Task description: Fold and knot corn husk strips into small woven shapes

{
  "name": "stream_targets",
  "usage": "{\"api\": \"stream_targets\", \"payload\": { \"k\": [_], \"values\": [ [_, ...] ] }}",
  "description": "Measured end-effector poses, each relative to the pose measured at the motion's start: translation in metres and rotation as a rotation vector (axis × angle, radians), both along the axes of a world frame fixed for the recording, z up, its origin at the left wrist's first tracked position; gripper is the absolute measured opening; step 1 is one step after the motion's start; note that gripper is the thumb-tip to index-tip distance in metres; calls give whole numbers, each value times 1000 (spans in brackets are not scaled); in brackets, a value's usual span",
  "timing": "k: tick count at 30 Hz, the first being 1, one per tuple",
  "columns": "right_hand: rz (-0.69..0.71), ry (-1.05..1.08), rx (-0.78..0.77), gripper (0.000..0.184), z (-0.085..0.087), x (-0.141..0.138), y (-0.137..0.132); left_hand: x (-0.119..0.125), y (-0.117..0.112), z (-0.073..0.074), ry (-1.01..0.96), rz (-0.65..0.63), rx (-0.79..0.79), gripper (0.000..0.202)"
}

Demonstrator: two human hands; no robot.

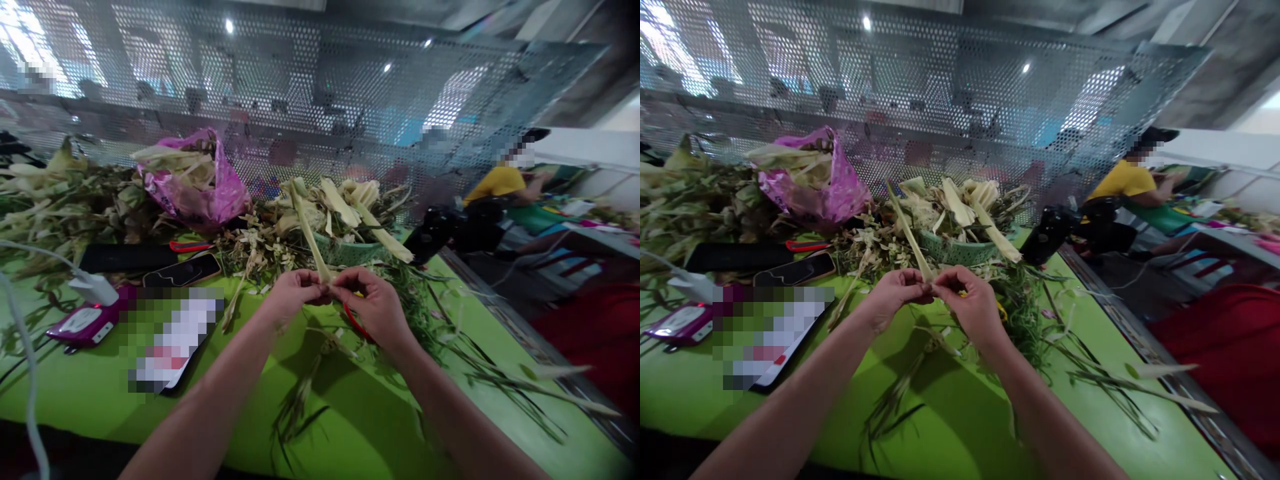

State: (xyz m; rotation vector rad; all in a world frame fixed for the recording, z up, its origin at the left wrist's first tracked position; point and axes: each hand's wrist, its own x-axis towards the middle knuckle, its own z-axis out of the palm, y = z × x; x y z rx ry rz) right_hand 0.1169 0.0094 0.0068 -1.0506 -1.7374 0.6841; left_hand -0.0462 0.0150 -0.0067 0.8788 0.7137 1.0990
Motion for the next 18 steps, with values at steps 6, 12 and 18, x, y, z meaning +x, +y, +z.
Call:
{"api": "stream_targets", "payload": {
  "k": [6, 12, 18],
  "values": [
    [73, -50, 53, 12, 5, 4, -1, 0, 1, 0, 3, 75, -61, 17],
    [61, -202, 183, 8, 6, 8, 1, -2, 0, 3, 32, 61, -62, 12],
    [77, -317, 208, 7, 7, 11, 2, -4, -1, 6, 67, 19, -40, 13]
  ]
}}
